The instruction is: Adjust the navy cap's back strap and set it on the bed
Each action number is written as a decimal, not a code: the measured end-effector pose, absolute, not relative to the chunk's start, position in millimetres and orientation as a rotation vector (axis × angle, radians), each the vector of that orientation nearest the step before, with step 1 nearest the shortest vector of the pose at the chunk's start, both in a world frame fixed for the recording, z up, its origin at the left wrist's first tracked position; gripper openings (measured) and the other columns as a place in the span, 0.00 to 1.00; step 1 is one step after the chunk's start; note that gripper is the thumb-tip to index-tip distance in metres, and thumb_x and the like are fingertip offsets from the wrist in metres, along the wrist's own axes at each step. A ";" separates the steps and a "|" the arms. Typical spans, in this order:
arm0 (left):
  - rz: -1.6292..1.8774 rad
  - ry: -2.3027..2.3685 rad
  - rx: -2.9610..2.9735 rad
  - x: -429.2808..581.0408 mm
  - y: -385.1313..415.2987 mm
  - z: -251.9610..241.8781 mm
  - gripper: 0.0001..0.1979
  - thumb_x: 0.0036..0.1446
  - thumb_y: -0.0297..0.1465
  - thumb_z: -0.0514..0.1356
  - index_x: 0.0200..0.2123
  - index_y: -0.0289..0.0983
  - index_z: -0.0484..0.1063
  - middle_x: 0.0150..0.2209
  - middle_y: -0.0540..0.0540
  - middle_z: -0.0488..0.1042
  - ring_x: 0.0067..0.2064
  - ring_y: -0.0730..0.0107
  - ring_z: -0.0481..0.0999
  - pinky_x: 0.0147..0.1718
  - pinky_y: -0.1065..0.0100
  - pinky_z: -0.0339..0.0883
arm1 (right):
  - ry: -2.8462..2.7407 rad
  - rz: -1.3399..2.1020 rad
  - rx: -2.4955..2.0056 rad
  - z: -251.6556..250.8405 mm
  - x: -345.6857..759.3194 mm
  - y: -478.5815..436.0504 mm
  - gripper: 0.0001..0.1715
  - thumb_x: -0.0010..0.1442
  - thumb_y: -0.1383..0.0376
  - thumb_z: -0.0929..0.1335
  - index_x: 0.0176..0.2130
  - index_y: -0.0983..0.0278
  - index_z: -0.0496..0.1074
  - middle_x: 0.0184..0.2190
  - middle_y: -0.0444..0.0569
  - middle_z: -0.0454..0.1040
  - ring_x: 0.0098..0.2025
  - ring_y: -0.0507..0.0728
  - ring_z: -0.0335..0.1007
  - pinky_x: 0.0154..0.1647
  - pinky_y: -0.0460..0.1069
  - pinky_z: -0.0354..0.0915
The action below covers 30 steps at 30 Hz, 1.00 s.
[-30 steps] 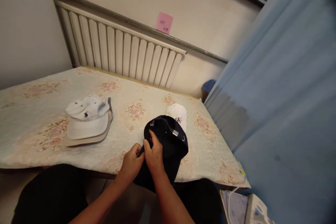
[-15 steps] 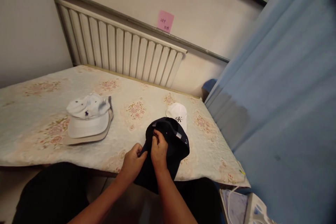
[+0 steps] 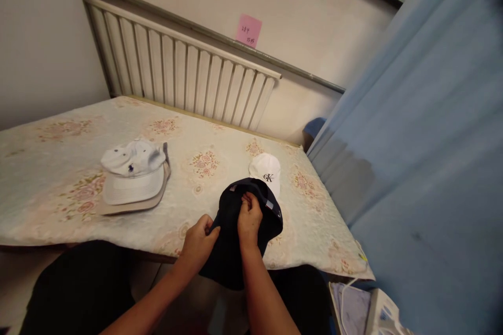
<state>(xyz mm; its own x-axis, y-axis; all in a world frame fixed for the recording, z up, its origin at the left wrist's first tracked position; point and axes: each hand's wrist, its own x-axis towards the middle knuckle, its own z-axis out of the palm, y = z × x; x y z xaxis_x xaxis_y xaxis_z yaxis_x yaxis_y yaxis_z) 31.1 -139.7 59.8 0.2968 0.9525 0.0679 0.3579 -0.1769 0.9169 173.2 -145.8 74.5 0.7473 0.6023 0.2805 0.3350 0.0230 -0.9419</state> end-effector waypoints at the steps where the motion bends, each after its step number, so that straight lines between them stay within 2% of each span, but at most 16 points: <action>1: 0.870 1.197 1.708 31.0 -140.0 60.2 0.11 0.48 0.37 0.53 0.21 0.41 0.53 0.20 0.56 0.54 0.25 0.72 0.57 0.26 0.69 0.51 | -0.759 0.243 -1.583 73.8 175.3 -145.1 0.19 0.57 0.67 0.60 0.46 0.68 0.71 0.43 0.58 0.77 0.45 0.59 0.74 0.50 0.53 0.66; 4: 0.868 1.211 1.702 30.2 -140.3 62.3 0.11 0.48 0.37 0.53 0.21 0.41 0.52 0.19 0.56 0.54 0.25 0.72 0.57 0.26 0.69 0.50 | -0.695 0.219 -1.596 71.6 184.9 -141.2 0.19 0.55 0.68 0.61 0.45 0.69 0.71 0.40 0.58 0.78 0.43 0.59 0.75 0.49 0.54 0.66; 18: 0.850 1.245 1.731 27.4 -139.8 68.6 0.11 0.48 0.37 0.52 0.21 0.41 0.52 0.19 0.56 0.54 0.25 0.71 0.57 0.26 0.69 0.51 | -0.719 0.191 -1.585 70.7 193.3 -138.9 0.20 0.54 0.68 0.61 0.46 0.67 0.70 0.41 0.56 0.78 0.44 0.58 0.74 0.51 0.55 0.64; 23: 0.854 1.249 1.735 28.5 -138.5 69.0 0.11 0.48 0.37 0.52 0.21 0.41 0.52 0.19 0.56 0.55 0.25 0.72 0.57 0.26 0.69 0.51 | -0.828 0.312 -1.538 73.9 178.4 -143.9 0.14 0.55 0.68 0.60 0.37 0.65 0.73 0.33 0.51 0.78 0.34 0.55 0.76 0.39 0.50 0.69; 25: 0.857 1.236 1.746 30.0 -139.4 68.2 0.10 0.48 0.37 0.52 0.21 0.41 0.53 0.19 0.56 0.55 0.25 0.71 0.57 0.26 0.69 0.51 | -0.970 0.368 -1.533 75.5 167.9 -146.3 0.14 0.56 0.69 0.59 0.35 0.64 0.73 0.32 0.49 0.77 0.33 0.54 0.75 0.37 0.48 0.69; 30: 0.846 1.198 1.790 30.6 -139.8 66.4 0.09 0.48 0.36 0.52 0.22 0.41 0.54 0.20 0.55 0.57 0.25 0.71 0.58 0.26 0.69 0.51 | -1.177 0.308 -1.571 81.2 153.1 -147.4 0.19 0.55 0.70 0.61 0.44 0.63 0.74 0.39 0.51 0.78 0.41 0.56 0.74 0.46 0.50 0.67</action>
<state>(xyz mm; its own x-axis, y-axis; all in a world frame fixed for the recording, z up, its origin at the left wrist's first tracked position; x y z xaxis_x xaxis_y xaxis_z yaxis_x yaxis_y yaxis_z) 30.6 -139.8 66.4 0.3267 0.9405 0.0929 0.4026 -0.2274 0.8867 153.1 -147.4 81.2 0.4735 0.7996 0.3694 0.5160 0.0881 -0.8521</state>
